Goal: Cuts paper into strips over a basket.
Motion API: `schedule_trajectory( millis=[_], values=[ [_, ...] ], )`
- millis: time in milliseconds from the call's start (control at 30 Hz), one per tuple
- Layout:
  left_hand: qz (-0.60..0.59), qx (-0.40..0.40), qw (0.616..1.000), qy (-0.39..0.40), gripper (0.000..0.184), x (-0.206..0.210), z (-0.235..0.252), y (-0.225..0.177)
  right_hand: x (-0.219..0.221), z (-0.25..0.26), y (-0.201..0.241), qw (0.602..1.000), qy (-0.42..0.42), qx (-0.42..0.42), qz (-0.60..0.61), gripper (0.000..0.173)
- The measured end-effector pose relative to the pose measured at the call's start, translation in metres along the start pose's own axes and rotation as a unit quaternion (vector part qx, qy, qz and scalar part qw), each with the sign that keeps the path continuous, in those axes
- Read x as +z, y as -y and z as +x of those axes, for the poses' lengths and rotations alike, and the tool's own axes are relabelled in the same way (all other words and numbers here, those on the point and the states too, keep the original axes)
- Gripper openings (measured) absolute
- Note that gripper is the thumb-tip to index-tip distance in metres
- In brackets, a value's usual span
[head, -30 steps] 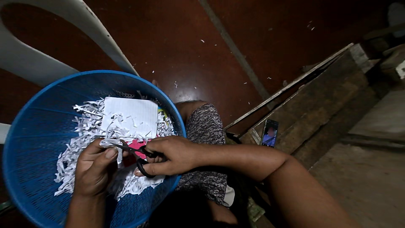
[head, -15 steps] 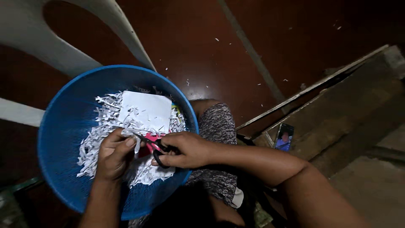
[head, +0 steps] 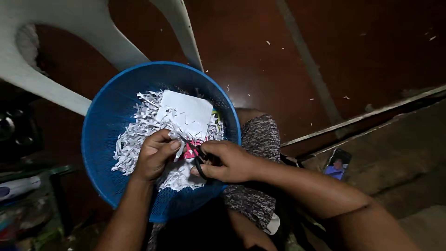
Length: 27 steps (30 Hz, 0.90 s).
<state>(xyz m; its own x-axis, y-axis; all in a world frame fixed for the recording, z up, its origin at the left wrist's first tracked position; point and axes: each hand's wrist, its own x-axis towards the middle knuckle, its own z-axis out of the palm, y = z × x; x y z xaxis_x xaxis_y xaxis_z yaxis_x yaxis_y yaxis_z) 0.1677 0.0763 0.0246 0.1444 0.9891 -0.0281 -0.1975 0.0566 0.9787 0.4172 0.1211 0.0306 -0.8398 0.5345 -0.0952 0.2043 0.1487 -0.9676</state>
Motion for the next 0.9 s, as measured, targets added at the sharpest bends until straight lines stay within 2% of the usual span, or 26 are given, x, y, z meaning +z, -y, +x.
schedule_trajectory(
  millis=[900],
  values=[
    [-0.017,0.003,1.0,0.018,0.016,-0.0035,0.0006,0.0009,0.0034,0.0015,-0.0071,0.999,-0.012,-0.031,-0.023,0.045]
  ],
)
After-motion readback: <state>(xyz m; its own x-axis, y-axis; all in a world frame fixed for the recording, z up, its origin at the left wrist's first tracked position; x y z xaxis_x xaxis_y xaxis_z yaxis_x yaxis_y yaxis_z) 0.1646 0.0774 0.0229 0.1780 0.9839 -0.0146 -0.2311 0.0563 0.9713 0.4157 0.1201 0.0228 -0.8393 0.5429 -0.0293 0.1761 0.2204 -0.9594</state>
